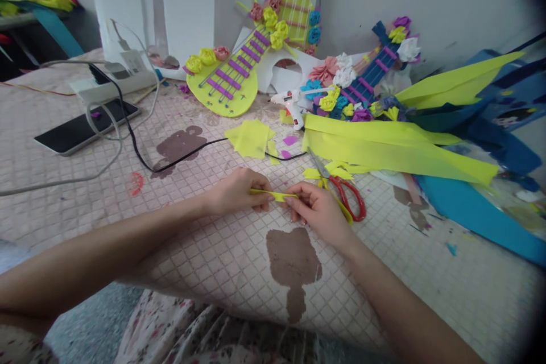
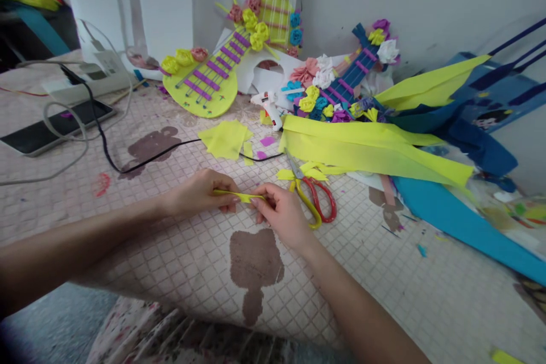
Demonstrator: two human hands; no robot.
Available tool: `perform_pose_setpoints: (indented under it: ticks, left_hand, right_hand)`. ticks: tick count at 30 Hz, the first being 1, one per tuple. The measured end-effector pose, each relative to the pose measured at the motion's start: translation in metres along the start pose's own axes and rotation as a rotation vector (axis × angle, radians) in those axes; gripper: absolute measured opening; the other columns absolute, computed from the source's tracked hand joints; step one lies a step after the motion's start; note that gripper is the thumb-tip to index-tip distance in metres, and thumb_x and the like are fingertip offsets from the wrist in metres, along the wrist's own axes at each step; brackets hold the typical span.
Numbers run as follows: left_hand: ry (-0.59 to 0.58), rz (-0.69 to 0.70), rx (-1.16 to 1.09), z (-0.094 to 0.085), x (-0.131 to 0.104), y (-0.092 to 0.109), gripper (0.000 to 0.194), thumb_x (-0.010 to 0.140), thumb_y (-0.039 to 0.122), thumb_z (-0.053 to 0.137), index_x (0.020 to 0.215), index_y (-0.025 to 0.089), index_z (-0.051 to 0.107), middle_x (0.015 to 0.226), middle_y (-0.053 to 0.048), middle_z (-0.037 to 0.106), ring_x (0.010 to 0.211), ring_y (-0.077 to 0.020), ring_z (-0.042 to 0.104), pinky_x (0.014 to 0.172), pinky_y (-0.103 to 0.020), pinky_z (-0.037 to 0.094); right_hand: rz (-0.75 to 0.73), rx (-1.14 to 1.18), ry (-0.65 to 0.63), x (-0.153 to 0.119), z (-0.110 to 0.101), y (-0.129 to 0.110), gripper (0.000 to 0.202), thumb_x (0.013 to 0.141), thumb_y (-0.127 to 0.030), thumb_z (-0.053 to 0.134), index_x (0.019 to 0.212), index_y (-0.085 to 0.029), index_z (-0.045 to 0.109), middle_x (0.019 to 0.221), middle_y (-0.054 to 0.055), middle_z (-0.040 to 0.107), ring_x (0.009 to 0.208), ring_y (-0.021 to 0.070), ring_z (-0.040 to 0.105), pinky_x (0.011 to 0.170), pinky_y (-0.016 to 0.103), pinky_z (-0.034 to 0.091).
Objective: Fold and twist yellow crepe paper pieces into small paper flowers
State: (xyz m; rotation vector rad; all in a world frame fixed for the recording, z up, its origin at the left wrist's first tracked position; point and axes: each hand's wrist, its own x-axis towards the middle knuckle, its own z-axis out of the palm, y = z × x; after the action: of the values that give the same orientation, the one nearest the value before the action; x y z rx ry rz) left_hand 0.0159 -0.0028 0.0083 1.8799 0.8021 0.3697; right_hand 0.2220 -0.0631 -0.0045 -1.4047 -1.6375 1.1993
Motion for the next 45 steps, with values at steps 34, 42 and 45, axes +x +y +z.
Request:
perform_pose_setpoints:
  ticks: [34, 42, 45]
  left_hand:
    - [-0.001, -0.084, -0.208, -0.012, 0.002, 0.0, 0.019, 0.082, 0.028, 0.061, 0.084, 0.01, 0.067, 0.071, -0.006, 0.072, 0.059, -0.0104, 0.066, 0.057, -0.018, 0.053]
    - [0.057, -0.06, -0.13, -0.02, 0.002, 0.002, 0.017, 0.081, 0.025, 0.061, 0.079, 0.009, 0.066, 0.062, -0.004, 0.069, 0.052, -0.0077, 0.061, 0.05, -0.014, 0.048]
    - [0.061, -0.035, -0.121, -0.019, 0.002, -0.001, 0.018, 0.081, 0.027, 0.061, 0.078, 0.009, 0.066, 0.06, -0.003, 0.067, 0.05, -0.0073, 0.06, 0.048, -0.014, 0.046]
  right_hand:
    - [-0.053, -0.002, 0.075, 0.0, 0.008, -0.002, 0.019, 0.085, -0.037, 0.056, 0.081, -0.019, 0.058, 0.063, -0.003, 0.056, 0.05, 0.0088, 0.045, 0.046, 0.022, 0.035]
    - [-0.02, 0.048, 0.141, 0.001, 0.008, -0.002, 0.018, 0.084, -0.036, 0.058, 0.082, -0.019, 0.058, 0.062, -0.003, 0.057, 0.046, 0.0077, 0.044, 0.042, 0.021, 0.034]
    - [-0.018, 0.049, 0.148, 0.001, 0.008, -0.001, 0.017, 0.084, -0.036, 0.058, 0.083, -0.019, 0.058, 0.063, -0.002, 0.058, 0.046, 0.0079, 0.044, 0.043, 0.021, 0.034]
